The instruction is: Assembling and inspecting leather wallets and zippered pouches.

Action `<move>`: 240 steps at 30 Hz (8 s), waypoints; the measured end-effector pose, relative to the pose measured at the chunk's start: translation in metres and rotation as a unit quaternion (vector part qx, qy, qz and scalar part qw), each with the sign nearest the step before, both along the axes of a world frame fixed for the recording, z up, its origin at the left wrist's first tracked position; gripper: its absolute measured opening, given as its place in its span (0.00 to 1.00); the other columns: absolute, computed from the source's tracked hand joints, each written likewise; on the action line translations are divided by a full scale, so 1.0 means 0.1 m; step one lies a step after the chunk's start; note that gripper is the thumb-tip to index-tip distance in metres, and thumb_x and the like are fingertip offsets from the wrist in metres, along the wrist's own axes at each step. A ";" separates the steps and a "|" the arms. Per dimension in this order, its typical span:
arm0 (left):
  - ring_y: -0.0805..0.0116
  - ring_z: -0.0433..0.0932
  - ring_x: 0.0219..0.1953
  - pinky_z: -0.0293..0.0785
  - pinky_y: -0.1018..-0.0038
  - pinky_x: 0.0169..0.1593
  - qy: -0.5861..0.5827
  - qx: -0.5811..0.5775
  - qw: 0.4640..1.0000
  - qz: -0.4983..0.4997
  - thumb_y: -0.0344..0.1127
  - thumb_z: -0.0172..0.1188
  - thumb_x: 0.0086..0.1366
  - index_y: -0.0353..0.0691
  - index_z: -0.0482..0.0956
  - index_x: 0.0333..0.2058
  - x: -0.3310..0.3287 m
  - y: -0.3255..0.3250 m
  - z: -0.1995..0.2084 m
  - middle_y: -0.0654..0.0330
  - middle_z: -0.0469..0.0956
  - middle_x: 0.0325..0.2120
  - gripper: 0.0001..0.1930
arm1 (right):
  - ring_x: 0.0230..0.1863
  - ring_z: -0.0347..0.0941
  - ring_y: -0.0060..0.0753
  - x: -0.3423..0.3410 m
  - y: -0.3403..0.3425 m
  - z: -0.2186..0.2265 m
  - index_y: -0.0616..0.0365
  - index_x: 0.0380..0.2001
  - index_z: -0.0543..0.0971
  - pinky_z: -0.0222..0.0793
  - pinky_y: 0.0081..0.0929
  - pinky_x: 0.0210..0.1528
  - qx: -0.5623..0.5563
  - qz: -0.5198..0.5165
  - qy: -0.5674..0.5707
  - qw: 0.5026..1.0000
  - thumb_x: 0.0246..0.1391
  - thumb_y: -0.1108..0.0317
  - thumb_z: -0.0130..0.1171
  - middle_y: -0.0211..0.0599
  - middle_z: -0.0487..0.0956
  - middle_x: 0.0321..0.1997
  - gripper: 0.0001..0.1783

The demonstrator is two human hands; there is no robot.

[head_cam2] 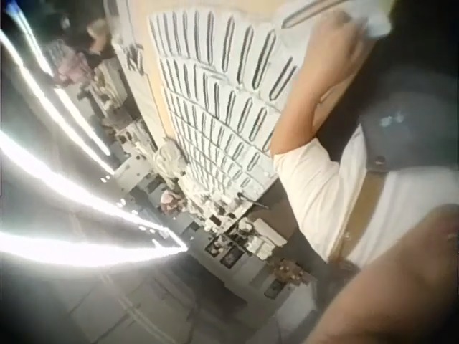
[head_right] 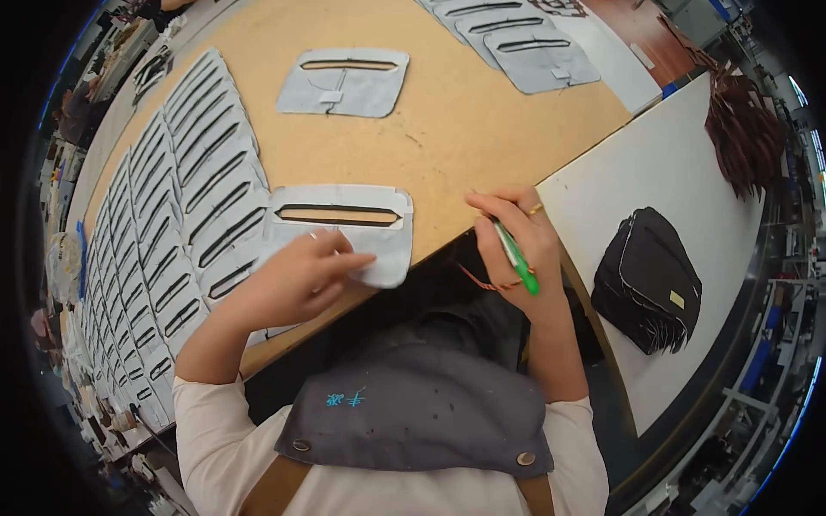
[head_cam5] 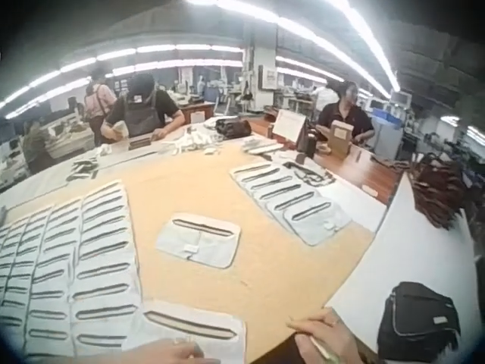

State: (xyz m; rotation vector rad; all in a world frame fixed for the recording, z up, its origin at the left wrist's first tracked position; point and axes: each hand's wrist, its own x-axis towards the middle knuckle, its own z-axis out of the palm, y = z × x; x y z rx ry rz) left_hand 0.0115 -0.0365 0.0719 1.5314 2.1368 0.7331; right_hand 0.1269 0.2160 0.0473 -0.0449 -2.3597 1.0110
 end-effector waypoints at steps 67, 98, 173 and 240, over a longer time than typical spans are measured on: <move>0.64 0.69 0.54 0.58 0.65 0.54 0.110 0.073 0.991 0.002 0.25 0.59 0.47 0.46 0.76 0.44 -0.19 0.26 -0.62 0.66 0.73 0.51 0.22 | 0.28 0.79 0.33 -0.08 -0.26 -0.70 0.60 0.31 0.78 0.73 0.21 0.27 -0.048 0.129 0.021 0.990 0.45 0.79 0.62 0.39 0.81 0.37 0.07; 0.61 0.68 0.53 0.58 0.63 0.56 0.153 0.090 0.984 0.002 0.26 0.58 0.47 0.45 0.74 0.49 -0.11 0.26 -0.63 0.62 0.70 0.50 0.26 | 0.24 0.74 0.18 -0.03 -0.25 -0.54 0.65 0.36 0.77 0.70 0.16 0.24 -0.399 0.055 -0.114 0.908 0.54 0.78 0.55 0.42 0.81 0.38 0.06; 0.62 0.68 0.51 0.58 0.63 0.54 0.051 0.068 0.996 0.030 0.28 0.56 0.56 0.47 0.74 0.47 -0.23 0.28 -0.61 0.65 0.72 0.47 0.18 | 0.23 0.72 0.17 0.01 -0.14 -0.53 0.65 0.36 0.75 0.67 0.14 0.27 -0.330 -0.067 0.023 0.941 0.62 0.69 0.50 0.38 0.79 0.31 0.09; 0.65 0.69 0.54 0.56 0.64 0.57 0.080 0.084 0.993 0.010 0.28 0.60 0.52 0.46 0.76 0.40 -0.23 0.27 -0.64 0.69 0.75 0.46 0.15 | 0.16 0.67 0.21 0.05 -0.21 -0.83 0.53 0.30 0.78 0.64 0.14 0.20 0.164 0.194 0.060 0.965 0.43 0.69 0.66 0.34 0.80 0.45 0.09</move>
